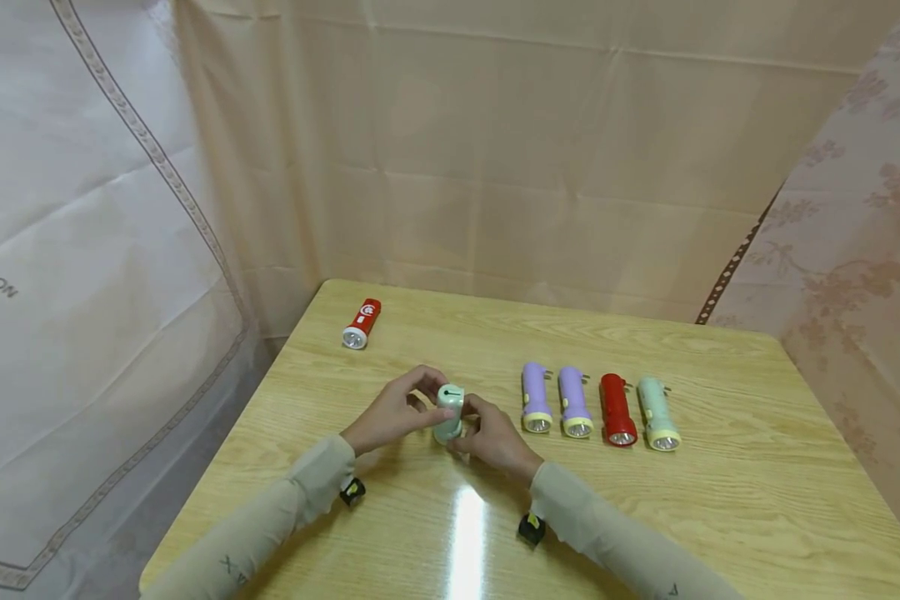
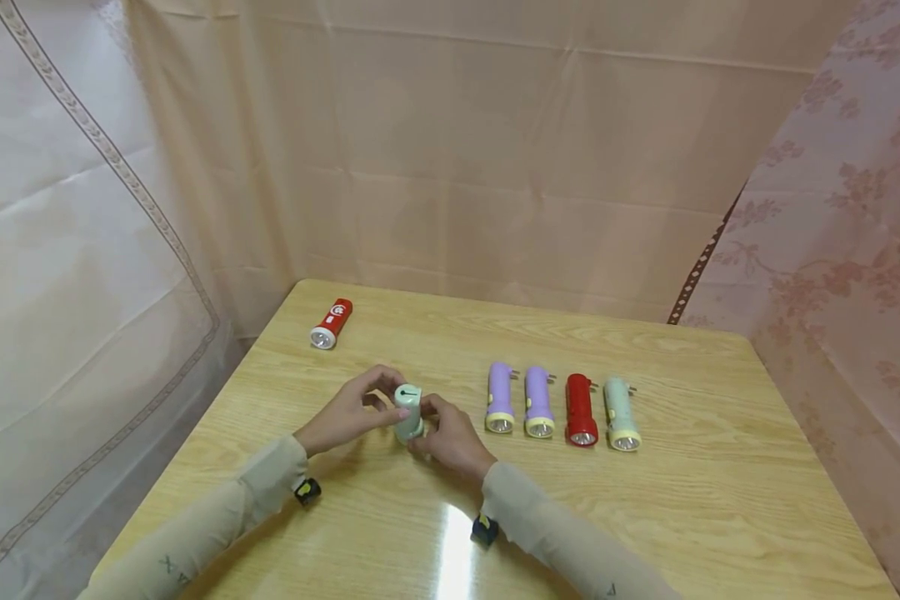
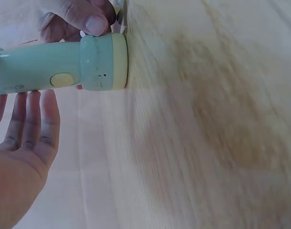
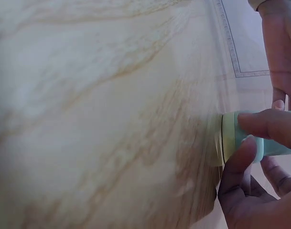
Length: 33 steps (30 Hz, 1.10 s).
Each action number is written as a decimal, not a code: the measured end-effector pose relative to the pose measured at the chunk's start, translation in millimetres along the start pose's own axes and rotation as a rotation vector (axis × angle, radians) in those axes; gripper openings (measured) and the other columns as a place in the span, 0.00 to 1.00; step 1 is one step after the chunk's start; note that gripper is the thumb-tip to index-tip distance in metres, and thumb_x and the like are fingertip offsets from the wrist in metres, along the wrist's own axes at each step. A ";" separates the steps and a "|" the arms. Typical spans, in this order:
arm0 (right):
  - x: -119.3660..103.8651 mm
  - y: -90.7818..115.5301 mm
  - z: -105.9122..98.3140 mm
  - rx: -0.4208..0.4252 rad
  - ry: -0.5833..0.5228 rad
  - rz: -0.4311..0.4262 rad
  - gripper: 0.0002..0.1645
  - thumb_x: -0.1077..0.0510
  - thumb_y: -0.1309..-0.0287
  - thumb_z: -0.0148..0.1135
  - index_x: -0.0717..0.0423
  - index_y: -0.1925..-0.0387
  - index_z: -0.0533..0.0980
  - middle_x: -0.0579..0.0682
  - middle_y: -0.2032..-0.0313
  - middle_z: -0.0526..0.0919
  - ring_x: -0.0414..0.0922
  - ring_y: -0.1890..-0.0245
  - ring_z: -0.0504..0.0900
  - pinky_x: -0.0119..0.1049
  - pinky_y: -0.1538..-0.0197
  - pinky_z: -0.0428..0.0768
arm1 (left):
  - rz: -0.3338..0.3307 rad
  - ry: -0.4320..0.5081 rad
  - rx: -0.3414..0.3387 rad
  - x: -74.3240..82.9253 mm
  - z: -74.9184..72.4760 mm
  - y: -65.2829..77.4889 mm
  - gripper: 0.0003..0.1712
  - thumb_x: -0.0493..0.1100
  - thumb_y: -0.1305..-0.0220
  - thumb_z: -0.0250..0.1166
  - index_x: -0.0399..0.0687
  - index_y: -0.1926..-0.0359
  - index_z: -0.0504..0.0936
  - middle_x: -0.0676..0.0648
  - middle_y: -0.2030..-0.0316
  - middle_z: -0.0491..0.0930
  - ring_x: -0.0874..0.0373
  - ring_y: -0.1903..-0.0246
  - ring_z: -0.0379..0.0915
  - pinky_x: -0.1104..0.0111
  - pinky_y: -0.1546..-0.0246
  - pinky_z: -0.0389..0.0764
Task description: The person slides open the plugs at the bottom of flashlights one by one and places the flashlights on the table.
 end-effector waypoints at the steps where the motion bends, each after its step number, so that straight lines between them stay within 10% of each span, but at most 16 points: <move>1: 0.4 -0.1 -0.2 -0.002 -0.002 0.002 0.29 0.58 0.52 0.74 0.48 0.48 0.72 0.48 0.56 0.79 0.44 0.71 0.78 0.35 0.73 0.78 | -0.001 0.013 -0.002 -0.8 -0.6 -0.3 0.20 0.55 0.41 0.68 0.58 0.50 0.75 0.52 0.56 0.78 0.53 0.55 0.73 0.62 0.61 0.78; 15: 0.4 1.0 -0.4 0.002 -0.045 0.004 0.29 0.54 0.52 0.74 0.52 0.48 0.73 0.51 0.54 0.79 0.45 0.65 0.78 0.42 0.68 0.81 | -0.191 0.282 -0.107 -1.8 -11.8 -10.2 0.16 0.46 0.32 0.59 0.46 0.46 0.78 0.47 0.48 0.77 0.51 0.49 0.73 0.47 0.50 0.75; 33: 1.3 1.7 -1.1 0.031 -0.016 0.000 0.26 0.52 0.54 0.75 0.49 0.52 0.77 0.46 0.54 0.82 0.45 0.67 0.80 0.40 0.69 0.83 | -0.261 0.291 -0.183 -0.8 -17.9 -15.3 0.20 0.51 0.35 0.62 0.49 0.46 0.79 0.47 0.46 0.77 0.49 0.48 0.72 0.46 0.49 0.74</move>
Point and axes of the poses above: each hand's wrist, its own y-axis away from the middle knuckle, its own z-axis out of the palm, x = y × z, the point moved 1 cm from there along -y, towards the middle knuckle
